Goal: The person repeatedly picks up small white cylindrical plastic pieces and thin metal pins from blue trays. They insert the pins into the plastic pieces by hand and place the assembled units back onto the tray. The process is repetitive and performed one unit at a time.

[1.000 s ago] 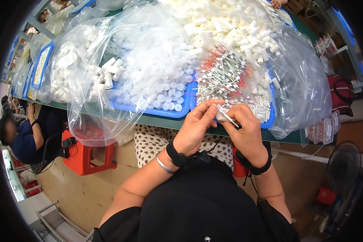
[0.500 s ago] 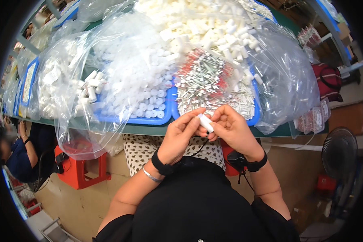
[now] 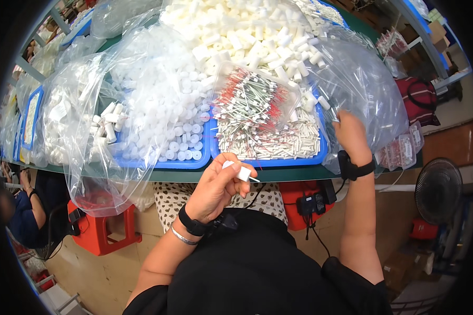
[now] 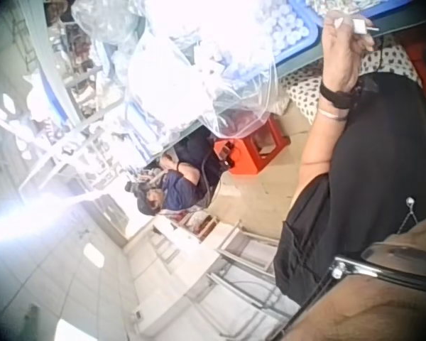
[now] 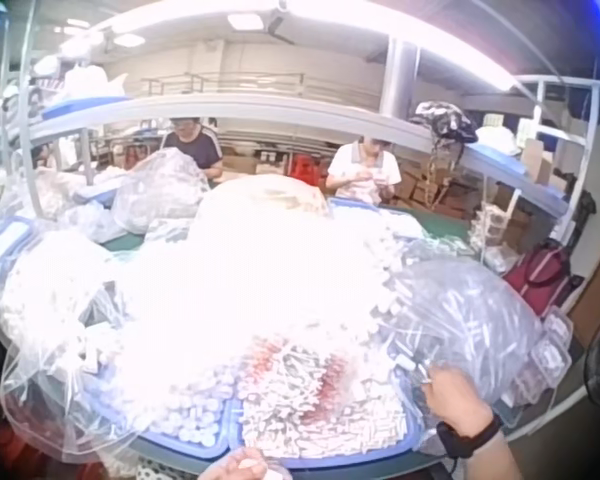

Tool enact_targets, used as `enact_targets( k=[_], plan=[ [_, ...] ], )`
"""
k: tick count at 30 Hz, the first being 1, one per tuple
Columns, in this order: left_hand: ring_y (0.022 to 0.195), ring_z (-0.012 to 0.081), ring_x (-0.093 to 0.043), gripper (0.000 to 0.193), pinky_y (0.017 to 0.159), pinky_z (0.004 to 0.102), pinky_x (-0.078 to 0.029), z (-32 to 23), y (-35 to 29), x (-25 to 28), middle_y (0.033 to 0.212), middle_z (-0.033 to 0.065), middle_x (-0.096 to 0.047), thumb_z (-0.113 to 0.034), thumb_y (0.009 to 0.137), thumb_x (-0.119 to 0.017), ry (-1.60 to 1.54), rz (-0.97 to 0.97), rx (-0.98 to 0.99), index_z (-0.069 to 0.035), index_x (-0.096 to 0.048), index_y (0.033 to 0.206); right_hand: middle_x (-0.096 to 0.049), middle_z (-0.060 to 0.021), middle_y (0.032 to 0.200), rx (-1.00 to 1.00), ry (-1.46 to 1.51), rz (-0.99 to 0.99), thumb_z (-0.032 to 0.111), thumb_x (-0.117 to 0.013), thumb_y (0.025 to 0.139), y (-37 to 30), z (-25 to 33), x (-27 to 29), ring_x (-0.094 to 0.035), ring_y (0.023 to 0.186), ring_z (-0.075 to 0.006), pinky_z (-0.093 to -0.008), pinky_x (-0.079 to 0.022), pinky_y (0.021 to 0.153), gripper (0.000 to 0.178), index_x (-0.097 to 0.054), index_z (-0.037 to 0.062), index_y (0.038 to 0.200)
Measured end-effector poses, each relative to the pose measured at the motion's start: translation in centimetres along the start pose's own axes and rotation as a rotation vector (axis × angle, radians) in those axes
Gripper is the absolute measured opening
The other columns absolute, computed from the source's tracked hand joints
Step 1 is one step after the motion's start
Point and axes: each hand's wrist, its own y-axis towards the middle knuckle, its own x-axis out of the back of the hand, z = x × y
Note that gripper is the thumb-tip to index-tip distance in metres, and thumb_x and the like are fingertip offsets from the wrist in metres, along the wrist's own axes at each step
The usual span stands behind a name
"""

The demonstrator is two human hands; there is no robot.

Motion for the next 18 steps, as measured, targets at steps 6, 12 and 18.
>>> enact_targets(
  k=[6, 12, 18],
  plan=[
    [0.071, 0.0139, -0.060, 0.022, 0.067, 0.0259, -0.052, -0.9, -0.4, 0.3, 0.101, 0.0157, -0.065, -0.022, 0.102, -0.050, 0.031, -0.039, -0.011, -0.001, -0.054, 0.110, -0.067, -0.0224, 0.090, 0.085, -0.062, 0.139, 0.016, -0.070, 0.077, -0.1, -2.2, -2.5, -0.064, 0.087, -0.0413, -0.0494, -0.051, 0.076, 0.023, -0.064, -0.0013, 0.091],
    [0.078, 0.0107, -0.060, 0.028, 0.072, 0.0247, -0.053, -0.8, -0.1, 1.0, 0.105, 0.0130, -0.065, -0.023, 0.103, -0.049, -0.030, -0.003, -0.014, 0.003, -0.056, 0.113, -0.066, -0.0205, 0.092, 0.028, 0.085, -0.013, 0.007, -0.069, 0.080, -0.8, -0.1, 0.0, -0.065, 0.087, -0.0358, -0.0426, -0.052, 0.077, 0.021, -0.062, -0.0040, 0.096],
    [0.079, 0.0115, -0.059, 0.024, 0.072, 0.0240, -0.050, -0.6, -0.2, 0.6, 0.098, 0.0096, -0.064, -0.018, 0.101, -0.054, -0.057, -0.073, 0.023, 0.003, -0.057, 0.112, -0.057, -0.0078, 0.104, 0.001, 1.281, 0.023, -0.001, -0.061, 0.090, -4.6, 8.1, 5.0, -0.058, 0.094, -0.0145, -0.0278, -0.051, 0.081, 0.027, -0.059, -0.0038, 0.117]
  ],
)
